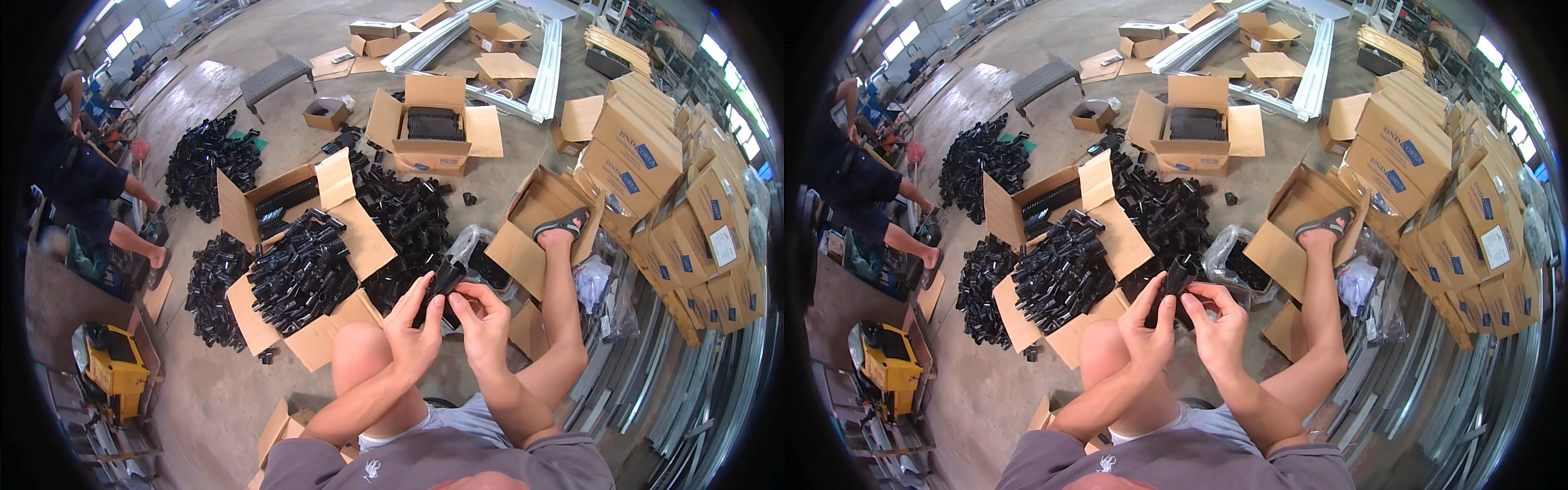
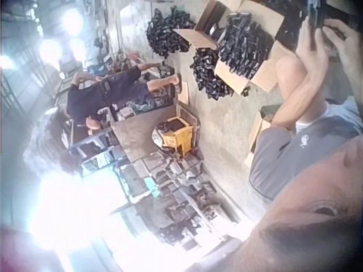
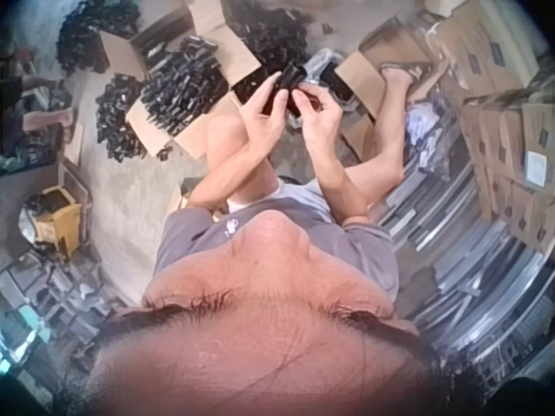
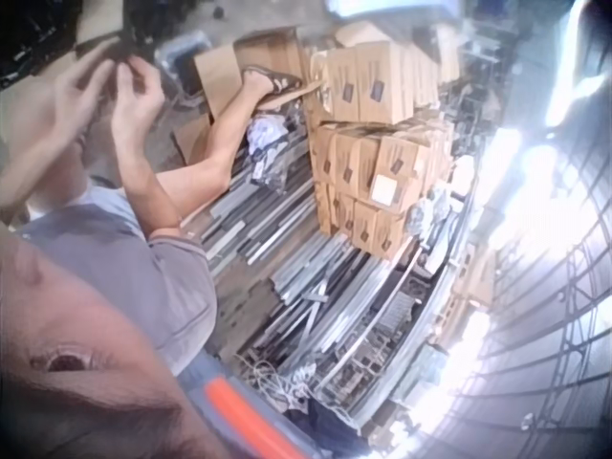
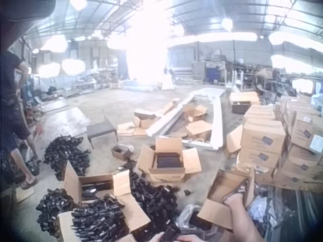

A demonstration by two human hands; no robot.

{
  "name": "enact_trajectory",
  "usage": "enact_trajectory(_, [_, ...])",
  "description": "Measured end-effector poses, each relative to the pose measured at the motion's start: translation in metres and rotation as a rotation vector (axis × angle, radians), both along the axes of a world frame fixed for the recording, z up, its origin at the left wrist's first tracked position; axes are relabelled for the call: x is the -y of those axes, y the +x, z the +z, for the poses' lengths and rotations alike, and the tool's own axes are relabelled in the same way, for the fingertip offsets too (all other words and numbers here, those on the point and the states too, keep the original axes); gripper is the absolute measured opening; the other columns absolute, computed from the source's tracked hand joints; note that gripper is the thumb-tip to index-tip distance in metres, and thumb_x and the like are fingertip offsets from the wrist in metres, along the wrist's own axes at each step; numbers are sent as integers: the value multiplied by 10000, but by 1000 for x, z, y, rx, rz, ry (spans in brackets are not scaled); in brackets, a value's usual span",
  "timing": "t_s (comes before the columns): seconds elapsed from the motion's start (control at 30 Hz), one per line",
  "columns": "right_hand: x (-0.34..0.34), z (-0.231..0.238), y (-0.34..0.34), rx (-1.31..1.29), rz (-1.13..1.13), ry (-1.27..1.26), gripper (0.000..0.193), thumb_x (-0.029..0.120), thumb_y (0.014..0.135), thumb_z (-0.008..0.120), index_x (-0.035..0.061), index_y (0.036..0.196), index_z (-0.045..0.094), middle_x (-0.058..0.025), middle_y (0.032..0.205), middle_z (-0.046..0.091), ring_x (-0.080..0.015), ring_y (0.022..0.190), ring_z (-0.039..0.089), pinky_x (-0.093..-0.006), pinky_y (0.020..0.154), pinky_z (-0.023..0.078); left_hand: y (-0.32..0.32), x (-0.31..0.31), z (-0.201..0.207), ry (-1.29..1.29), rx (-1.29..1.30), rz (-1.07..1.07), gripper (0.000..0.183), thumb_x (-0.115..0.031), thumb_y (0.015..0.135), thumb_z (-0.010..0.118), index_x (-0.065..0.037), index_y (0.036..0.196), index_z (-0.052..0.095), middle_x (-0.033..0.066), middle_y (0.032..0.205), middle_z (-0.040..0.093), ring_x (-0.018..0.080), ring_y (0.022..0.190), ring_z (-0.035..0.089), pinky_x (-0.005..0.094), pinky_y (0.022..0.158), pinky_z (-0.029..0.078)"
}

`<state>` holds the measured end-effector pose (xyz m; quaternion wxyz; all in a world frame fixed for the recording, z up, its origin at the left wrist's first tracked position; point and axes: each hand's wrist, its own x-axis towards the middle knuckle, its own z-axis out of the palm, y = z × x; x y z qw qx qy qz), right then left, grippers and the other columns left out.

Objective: The person sorts through black plastic T-shaped connectors, picking them up from a pile on the floor and placing them into different cardboard boxes or small plastic bags.

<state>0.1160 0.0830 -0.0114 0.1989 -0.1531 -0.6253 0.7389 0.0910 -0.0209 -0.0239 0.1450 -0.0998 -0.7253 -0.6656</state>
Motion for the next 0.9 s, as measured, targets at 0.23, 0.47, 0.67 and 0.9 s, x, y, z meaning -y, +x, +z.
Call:
enact_trajectory(0.23, [4,16,2,-70,-28,312,161,91,932,673,-33,1034,678,-92,955,696,-150,876,644,-274,753,513,1,3,2,-42,-7,-3,346,-25,878,687,48,1214,653,205,1153,698,278,1055,691,344,919,520])
enact_trajectory(0.47, [12,19,1,-17,-88,216,163,101,927,676,-26,1029,679,-106,962,696,-172,898,646,-296,789,512,-3,0,-1,-76,-87,-11,332,-29,919,643,69,1236,628,169,1128,705,189,1035,661,299,903,509])
enact_trajectory(0.67, [15,18,-1,-68,-131,59,138,21,861,742,-24,986,706,-74,943,719,-111,833,652,-244,762,531,-1,3,-12,115,113,-98,365,-15,971,582,67,1326,568,109,1159,670,135,1051,612,261,913,489])
enact_trajectory(0.9, [11,1,0,-50,-88,104,198,29,836,770,-27,1019,720,-59,925,725,-93,807,645,-233,735,532,1,2,0,218,274,-67,342,-17,954,610,64,1287,600,106,1099,696,127,990,624,257,859,500])
